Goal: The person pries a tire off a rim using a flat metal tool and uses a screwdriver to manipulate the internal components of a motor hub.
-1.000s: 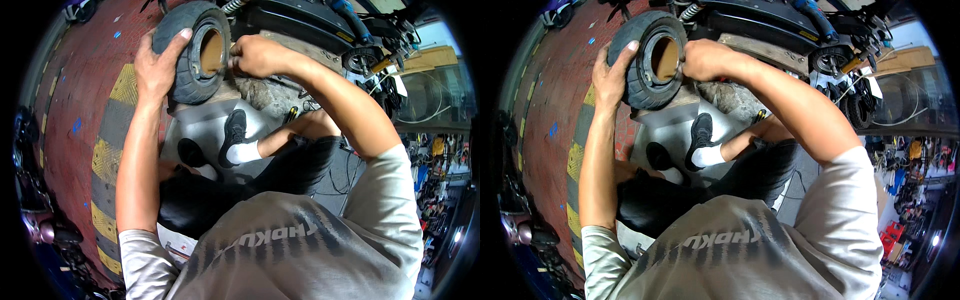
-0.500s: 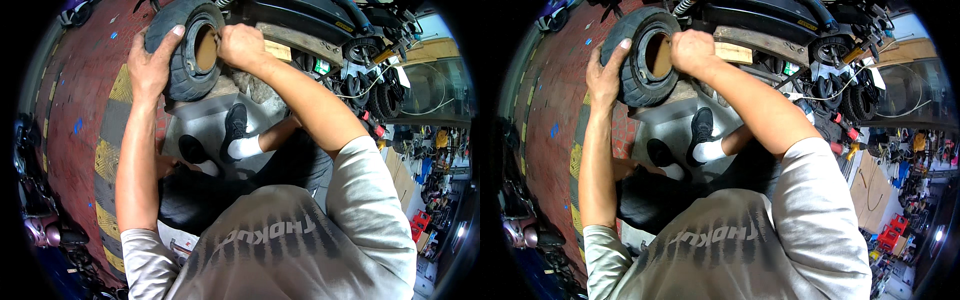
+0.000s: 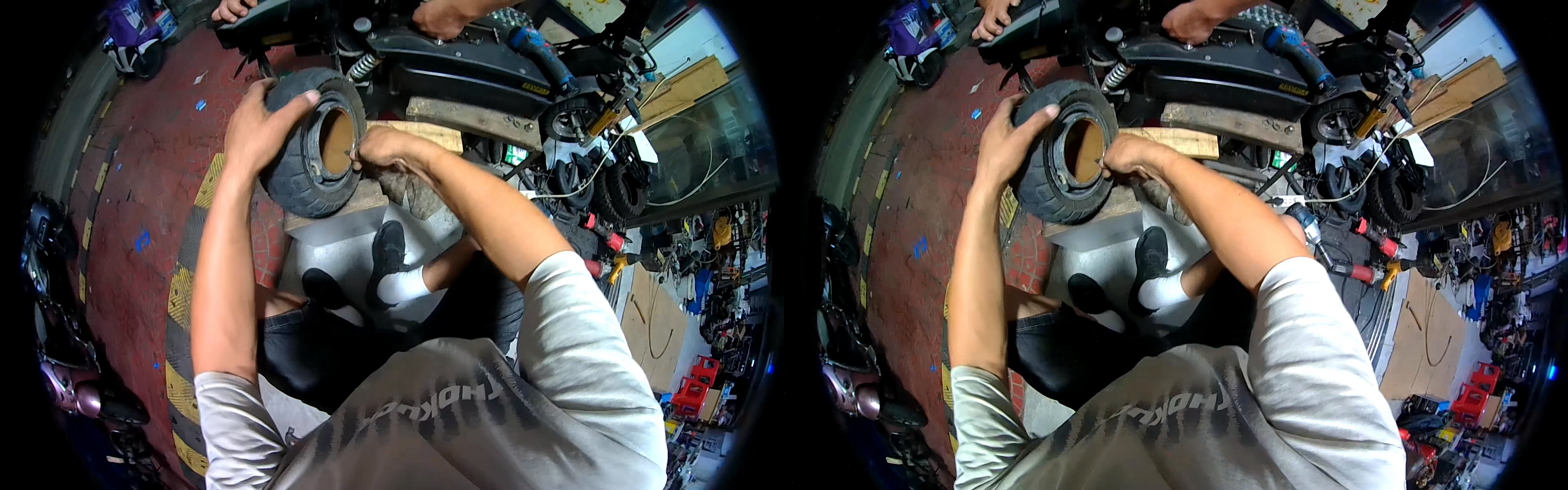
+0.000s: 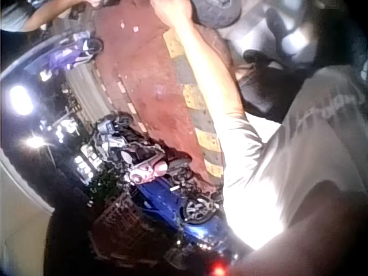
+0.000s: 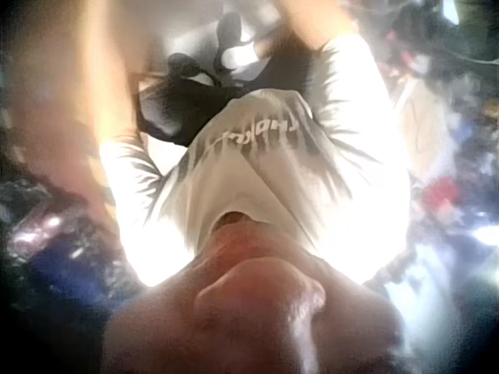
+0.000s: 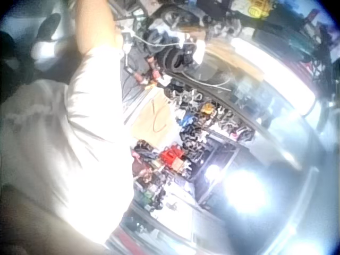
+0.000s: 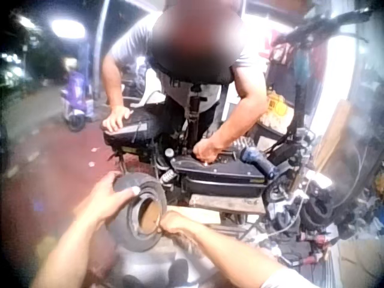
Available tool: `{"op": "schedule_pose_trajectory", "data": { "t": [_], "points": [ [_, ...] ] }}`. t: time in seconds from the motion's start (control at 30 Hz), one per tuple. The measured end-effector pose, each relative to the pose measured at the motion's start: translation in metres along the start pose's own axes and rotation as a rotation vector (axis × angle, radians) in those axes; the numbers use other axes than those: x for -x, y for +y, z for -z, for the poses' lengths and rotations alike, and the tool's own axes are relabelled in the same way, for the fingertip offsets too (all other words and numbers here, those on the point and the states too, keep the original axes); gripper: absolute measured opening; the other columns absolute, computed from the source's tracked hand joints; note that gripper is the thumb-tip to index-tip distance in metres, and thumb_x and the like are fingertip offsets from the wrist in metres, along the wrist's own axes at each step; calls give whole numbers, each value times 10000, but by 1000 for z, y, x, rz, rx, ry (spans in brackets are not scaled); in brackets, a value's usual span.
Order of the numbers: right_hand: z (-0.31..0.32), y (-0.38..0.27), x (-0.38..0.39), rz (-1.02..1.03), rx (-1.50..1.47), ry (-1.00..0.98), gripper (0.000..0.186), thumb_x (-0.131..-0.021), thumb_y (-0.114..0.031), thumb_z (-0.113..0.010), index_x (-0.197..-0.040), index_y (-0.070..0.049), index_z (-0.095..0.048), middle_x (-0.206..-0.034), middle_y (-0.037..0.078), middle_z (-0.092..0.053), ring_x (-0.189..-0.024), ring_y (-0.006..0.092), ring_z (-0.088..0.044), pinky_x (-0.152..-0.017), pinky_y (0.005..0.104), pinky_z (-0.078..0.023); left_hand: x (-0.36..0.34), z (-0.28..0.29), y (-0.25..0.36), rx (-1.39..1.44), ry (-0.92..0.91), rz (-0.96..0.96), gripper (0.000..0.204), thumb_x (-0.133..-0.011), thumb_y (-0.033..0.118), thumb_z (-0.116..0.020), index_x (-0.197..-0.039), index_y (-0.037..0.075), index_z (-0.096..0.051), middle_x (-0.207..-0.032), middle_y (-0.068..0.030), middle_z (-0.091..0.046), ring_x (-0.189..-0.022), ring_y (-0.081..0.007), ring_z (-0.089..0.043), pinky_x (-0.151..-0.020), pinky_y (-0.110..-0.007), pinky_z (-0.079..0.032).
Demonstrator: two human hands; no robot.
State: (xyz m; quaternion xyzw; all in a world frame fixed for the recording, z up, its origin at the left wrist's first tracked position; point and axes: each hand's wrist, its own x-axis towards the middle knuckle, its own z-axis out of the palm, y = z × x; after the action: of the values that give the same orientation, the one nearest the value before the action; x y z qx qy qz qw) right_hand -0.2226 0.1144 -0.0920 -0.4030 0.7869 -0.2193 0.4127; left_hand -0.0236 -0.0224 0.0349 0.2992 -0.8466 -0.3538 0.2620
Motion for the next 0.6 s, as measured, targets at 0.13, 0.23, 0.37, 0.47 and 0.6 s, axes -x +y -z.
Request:
{"op": "schedule_pose_trajectory", "data": {
  "t": [0.13, 0.23, 0.37, 0.47, 0.6],
  "points": [
    [-1, 17, -10, 283, 453, 36, 270, -953, -285, -665, -998, -80, -835, -1005, 178, -793, -907, 345, -745, -805, 444, -578, -64, -9, 17, -102, -300, 55, 992, -781, 565, -868, -1404, -151, -579, -1306, -294, -697, -1177, -314, -703, -1023, -395, -535],
    [-2, 12, -5, 424, 762, 35, 315, -969, -336, -648, -1036, -89, -831, -1126, 192, -772, -1111, 418, -710, -960, 462, -553, -77, -18, 17, -148, -356, 32, 1049, -687, 514, -908, -1388, -192, -576, -1361, -361, -660, -1290, -383, -668, -1080, -399, -519],
    [-8, -36, 69, -75, 42, -57, 497, -1097, -439, -575, -964, -50, -855, -1053, 124, -808, -921, 276, -727, -840, 421, -571, -24, 4, 25, -172, -223, 13, 906, -690, 435, -917, -1398, -57, -639, -1288, -299, -723, -1218, -384, -713, -1038, -420, -539],
    [-14, -16, 81, -51, -76, 34, 509, -1086, -439, -581, -932, -27, -838, -1035, 186, -792, -941, 327, -727, -854, 442, -568, 19, 3, 46, -117, -113, -102, 856, -709, 350, -919, -1445, 27, -624, -1288, -254, -738, -1209, -375, -719, -1025, -425, -546],
    [-13, -19, 83, 90, 250, 264, 441, -1033, -419, -637, -1068, -14, -809, -1129, 242, -768, -1116, 414, -722, -954, 484, -570, 58, 6, 38, 107, 64, -199, 767, -739, 214, -928, -1401, -26, -622, -1343, -219, -708, -1250, -309, -678, -1087, -409, -509]
  ]
}}
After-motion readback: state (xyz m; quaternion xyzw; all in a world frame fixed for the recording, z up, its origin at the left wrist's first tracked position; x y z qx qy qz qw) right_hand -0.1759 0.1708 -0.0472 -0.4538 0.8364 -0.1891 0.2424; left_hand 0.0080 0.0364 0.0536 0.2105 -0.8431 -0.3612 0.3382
